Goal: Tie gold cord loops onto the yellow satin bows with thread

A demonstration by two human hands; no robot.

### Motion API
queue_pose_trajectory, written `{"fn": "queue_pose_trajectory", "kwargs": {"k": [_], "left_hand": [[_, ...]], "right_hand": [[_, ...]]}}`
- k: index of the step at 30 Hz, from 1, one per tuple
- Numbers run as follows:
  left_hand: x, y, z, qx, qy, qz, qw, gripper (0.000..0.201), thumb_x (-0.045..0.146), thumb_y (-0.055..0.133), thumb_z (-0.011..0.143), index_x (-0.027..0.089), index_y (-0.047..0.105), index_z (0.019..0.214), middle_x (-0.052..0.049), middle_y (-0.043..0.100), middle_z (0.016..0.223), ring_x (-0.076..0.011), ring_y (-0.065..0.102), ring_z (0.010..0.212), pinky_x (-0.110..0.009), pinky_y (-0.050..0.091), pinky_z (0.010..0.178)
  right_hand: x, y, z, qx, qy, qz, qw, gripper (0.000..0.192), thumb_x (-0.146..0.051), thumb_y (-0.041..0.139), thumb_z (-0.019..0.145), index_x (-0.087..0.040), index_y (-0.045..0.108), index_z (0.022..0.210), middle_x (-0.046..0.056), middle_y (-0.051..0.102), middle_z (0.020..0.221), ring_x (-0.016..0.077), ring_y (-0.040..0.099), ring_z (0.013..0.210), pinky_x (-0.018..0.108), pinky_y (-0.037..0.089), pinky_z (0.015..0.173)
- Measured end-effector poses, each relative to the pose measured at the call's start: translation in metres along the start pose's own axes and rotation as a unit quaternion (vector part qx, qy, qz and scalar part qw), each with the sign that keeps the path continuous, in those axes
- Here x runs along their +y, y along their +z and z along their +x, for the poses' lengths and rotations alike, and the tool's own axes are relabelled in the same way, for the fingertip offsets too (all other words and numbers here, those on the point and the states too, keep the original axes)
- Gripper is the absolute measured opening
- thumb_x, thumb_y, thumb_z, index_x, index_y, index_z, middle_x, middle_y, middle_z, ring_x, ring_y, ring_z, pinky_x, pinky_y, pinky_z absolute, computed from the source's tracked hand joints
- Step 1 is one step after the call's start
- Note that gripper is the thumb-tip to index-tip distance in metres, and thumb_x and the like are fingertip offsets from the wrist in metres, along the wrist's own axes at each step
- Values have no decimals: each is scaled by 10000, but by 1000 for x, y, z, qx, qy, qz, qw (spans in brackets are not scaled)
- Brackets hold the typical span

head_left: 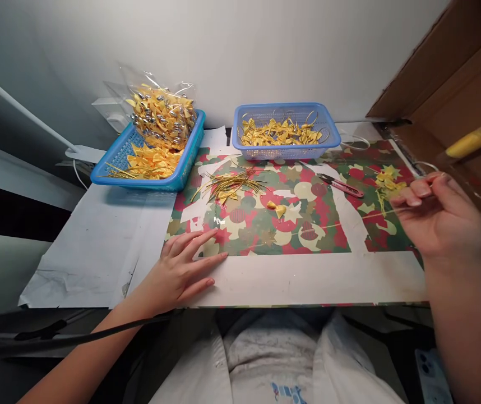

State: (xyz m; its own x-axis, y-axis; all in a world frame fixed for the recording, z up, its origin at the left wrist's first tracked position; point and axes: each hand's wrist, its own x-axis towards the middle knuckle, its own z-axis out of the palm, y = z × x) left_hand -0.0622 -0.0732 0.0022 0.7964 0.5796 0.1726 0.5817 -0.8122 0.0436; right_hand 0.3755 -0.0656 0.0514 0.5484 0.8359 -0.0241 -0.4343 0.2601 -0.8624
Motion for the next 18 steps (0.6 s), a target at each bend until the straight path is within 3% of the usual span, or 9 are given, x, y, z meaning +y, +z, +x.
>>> {"fn": "queue_pose_trajectory", "kwargs": {"k": [8, 12, 18], "left_hand": [[3, 1, -4, 25, -15, -16, 999, 391, 329, 589, 878, 287, 633, 1264, -95, 411, 1520, -339, 428, 1275, -476, 317, 1056], [21, 1, 21, 48, 10, -54, 997, 393, 305, 592, 878, 269, 623, 1268, -113, 436, 1493, -334, 421, 1284, -472, 326, 1062], [40, 7, 58, -3, 10, -89, 996, 339, 386, 555, 907, 249, 644, 1204, -126, 390, 1526, -364, 392, 1303, -515, 346, 1027]], "right_hand": [[7, -7, -4, 5, -12, -13, 1000, 352, -25, 414, 878, -155, 590, 602, -14, 454, 558, 70, 474, 479, 178, 520, 510], [5, -8, -4, 2, -16, -6, 1000, 221, -102, 573, 841, -160, 603, 630, -30, 443, 580, 64, 471, 475, 185, 515, 520], [2, -6, -6, -6, -11, 0, 1000, 258, -98, 515, 885, -158, 604, 650, -25, 461, 568, 71, 469, 487, 196, 523, 530]]}}
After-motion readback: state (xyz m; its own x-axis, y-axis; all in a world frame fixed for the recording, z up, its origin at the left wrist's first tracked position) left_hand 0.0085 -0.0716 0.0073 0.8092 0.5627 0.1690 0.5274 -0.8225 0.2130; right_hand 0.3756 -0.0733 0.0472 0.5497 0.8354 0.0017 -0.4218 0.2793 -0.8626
